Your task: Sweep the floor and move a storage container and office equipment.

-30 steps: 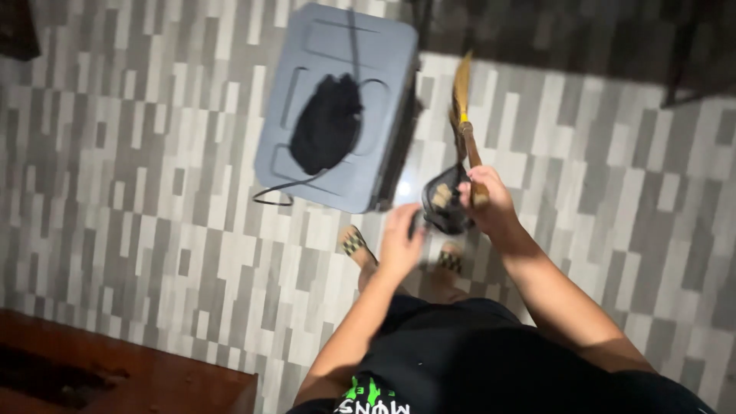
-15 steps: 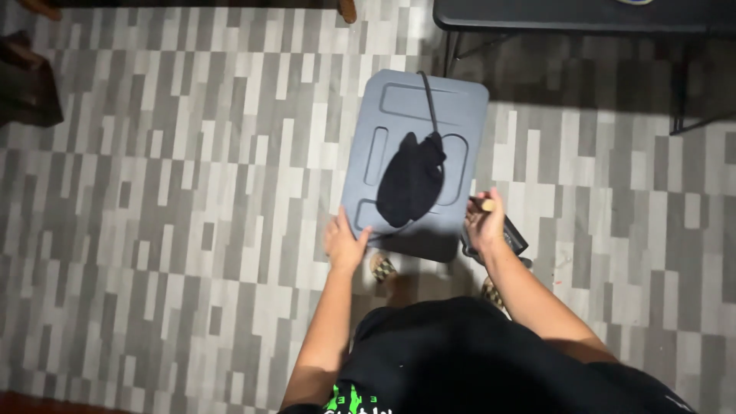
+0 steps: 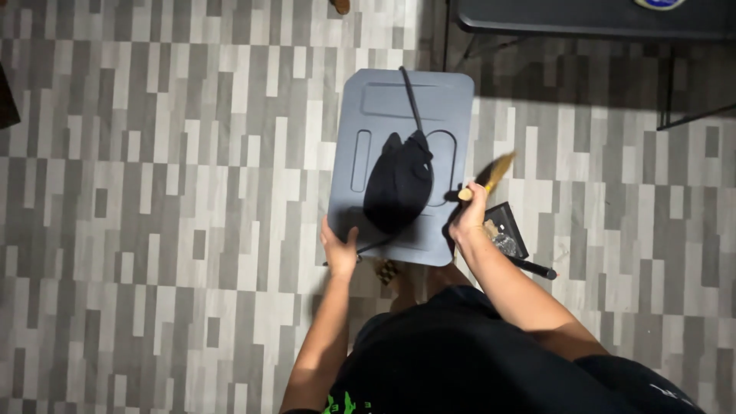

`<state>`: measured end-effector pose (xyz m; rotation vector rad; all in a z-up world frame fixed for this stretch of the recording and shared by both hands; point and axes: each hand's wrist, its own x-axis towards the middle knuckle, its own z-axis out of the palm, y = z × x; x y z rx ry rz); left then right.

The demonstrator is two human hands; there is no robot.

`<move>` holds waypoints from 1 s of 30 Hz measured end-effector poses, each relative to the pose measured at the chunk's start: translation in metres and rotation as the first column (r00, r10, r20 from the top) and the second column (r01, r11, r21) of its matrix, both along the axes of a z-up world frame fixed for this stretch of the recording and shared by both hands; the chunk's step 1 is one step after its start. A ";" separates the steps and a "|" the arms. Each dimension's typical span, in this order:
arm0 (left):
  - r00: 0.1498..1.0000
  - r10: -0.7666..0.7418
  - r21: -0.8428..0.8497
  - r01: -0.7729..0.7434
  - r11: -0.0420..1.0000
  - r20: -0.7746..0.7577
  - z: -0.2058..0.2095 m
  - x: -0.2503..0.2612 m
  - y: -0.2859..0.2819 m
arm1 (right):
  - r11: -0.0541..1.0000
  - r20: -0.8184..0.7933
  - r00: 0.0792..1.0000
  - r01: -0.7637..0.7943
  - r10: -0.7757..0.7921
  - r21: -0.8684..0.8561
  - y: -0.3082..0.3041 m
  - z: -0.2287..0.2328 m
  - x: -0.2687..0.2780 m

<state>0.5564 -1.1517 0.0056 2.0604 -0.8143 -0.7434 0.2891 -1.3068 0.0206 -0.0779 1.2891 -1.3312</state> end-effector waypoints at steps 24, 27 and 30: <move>0.897 0.442 -0.161 -0.433 0.887 0.023 -0.005 -0.069 -0.108 | 0.898 0.002 0.902 -0.429 0.431 0.099 -0.200 -0.030 0.004; 0.895 0.437 -0.173 -0.417 0.892 0.094 -0.017 -0.058 -0.138 | 0.861 0.060 0.861 -0.507 0.505 0.031 -0.219 -0.027 -0.010; 0.899 0.434 -0.180 -0.417 0.891 0.066 -0.008 -0.042 -0.158 | 0.795 0.149 0.783 -0.606 0.604 -0.034 -0.213 -0.042 -0.022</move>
